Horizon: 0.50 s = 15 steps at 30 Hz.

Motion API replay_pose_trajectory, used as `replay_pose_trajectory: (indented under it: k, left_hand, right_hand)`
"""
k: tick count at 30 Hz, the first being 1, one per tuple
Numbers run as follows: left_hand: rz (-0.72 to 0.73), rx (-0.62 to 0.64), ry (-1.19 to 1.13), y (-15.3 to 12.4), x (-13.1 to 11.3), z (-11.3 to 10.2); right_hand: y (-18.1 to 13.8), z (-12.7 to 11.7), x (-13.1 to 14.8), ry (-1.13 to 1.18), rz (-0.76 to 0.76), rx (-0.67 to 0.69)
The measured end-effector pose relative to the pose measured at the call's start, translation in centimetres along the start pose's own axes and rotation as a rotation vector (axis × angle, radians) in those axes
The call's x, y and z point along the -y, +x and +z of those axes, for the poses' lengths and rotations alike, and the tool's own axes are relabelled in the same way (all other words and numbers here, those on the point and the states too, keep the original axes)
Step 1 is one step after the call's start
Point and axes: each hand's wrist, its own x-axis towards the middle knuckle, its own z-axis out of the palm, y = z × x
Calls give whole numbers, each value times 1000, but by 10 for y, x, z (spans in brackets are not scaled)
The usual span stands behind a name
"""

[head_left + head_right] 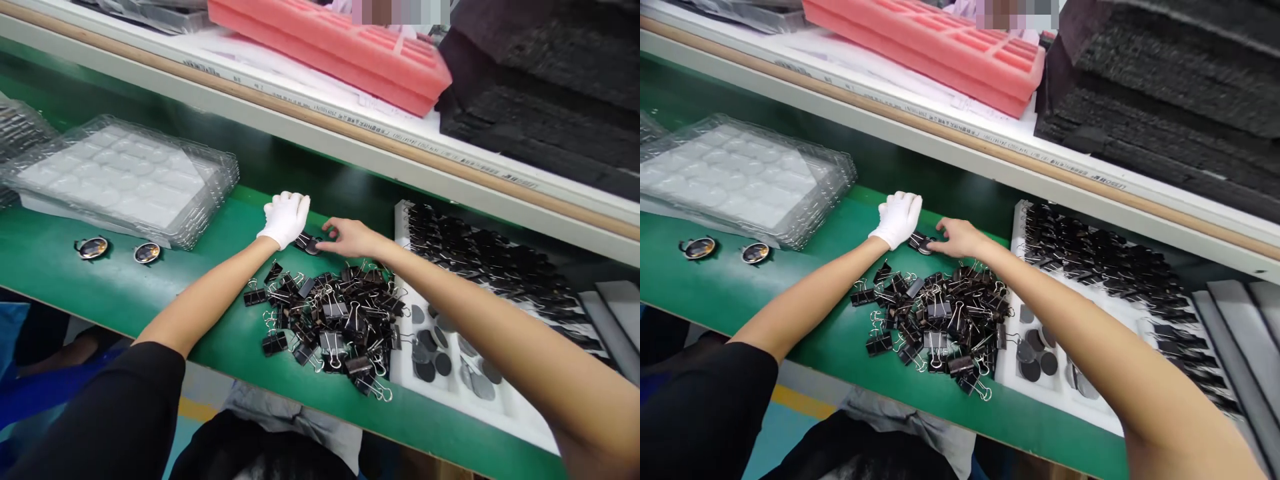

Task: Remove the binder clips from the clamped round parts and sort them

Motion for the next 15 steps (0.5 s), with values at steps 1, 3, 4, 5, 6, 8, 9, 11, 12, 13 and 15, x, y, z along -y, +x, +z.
replay_pose_trajectory:
  k: [1, 3, 4, 5, 6, 8, 9, 11, 12, 13, 15]
  left_hand:
    - [67, 8, -71, -1, 2, -1]
    - [176, 32, -170, -3, 7, -4]
    - [204, 42, -176, -4, 8, -4]
    - [216, 56, -151, -5, 10, -4]
    - [218, 79, -103, -6, 11, -4]
    - [204, 138, 2, -8, 11, -4]
    - [199, 170, 35, -9, 10, -4]
    - [194, 211, 63, -9, 9, -4]
    - [192, 222, 68, -9, 8, -5]
    - [191, 231, 74, -9, 7, -6]
    - [183, 260, 82, -6, 5, -7]
  right_hand:
    - [-5, -10, -7, -20, 13, 32]
    - [-18, -25, -21, -57, 13, 140]
    - [-25, -30, -27, -65, 4, 197]
    - [-32, -33, -33, -69, -4, 235]
    - [-38, -33, -37, -76, -6, 252]
    - [-49, -28, -43, -102, 4, 233]
    - [-53, -24, -44, -115, 5, 214]
    - [-59, -18, -47, -120, -14, 184]
    - [-61, -17, -48, -105, -36, 168]
    - [-63, -17, -50, -81, -63, 146]
    - [-66, -21, -54, -17, -98, 91]
